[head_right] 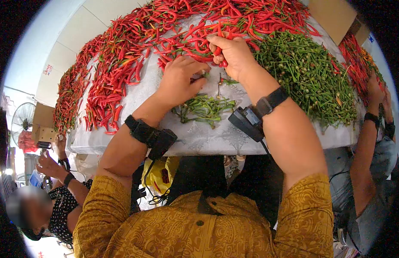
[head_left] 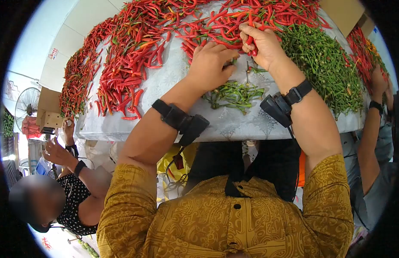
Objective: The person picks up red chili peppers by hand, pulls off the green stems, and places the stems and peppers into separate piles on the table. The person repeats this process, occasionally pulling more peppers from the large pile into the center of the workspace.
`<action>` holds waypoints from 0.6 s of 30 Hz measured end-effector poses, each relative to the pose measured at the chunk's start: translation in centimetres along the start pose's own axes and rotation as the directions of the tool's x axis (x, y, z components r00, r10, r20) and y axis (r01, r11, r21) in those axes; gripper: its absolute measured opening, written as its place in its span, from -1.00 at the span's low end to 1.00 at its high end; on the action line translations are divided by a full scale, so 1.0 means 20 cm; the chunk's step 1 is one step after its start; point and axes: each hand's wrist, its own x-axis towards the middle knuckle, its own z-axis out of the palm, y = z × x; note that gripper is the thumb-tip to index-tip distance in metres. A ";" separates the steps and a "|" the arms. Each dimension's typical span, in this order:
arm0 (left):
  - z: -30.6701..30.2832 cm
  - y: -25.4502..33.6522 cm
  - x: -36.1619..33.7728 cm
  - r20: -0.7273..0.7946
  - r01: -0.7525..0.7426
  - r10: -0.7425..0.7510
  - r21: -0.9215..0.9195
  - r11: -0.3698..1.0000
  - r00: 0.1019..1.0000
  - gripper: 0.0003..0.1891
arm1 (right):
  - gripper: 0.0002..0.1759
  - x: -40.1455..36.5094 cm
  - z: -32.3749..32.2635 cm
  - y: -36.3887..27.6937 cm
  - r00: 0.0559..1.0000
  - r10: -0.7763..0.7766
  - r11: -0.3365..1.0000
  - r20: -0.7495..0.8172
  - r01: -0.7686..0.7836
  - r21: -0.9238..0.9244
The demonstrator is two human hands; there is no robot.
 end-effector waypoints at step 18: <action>-0.05 -0.07 -0.01 -0.363 0.146 -0.406 -0.569 0.809 0.839 -0.83 | -0.77 -0.03 0.04 0.00 0.987 0.142 0.961 0.073 -0.120 -0.249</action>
